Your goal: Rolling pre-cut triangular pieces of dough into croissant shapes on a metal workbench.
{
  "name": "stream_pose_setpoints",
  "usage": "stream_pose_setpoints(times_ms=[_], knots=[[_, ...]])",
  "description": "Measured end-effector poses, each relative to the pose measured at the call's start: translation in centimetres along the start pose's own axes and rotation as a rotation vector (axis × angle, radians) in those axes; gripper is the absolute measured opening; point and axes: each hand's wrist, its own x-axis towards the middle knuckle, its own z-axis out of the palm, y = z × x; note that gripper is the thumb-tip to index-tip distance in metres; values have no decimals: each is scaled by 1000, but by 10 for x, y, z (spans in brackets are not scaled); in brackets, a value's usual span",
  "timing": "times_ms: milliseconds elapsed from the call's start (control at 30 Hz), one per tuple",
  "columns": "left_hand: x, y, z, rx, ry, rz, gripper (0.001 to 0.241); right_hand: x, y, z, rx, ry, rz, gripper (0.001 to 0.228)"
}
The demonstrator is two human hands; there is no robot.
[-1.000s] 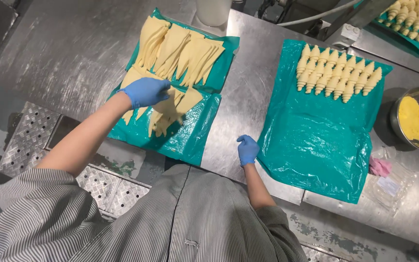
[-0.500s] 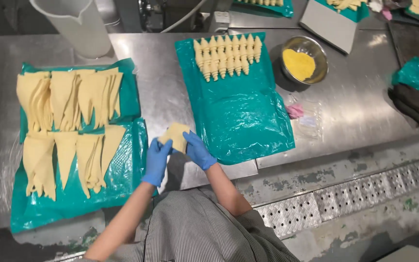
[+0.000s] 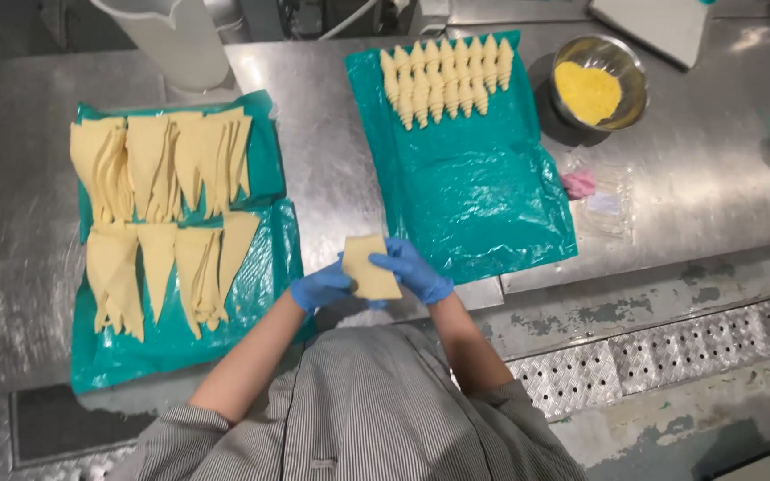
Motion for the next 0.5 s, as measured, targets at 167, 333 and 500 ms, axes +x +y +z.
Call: stream_pose_setpoints(times_ms=[167,333,500], knots=[[17,41,50,1,23,89,79,2,-70,32,142,-24,-78,46],[23,52,55,25,220,109,62,10,-76,25,159,49,-180,44],[11,70,65,471,388,65,52,7,-82,29,136,44,-140,48]])
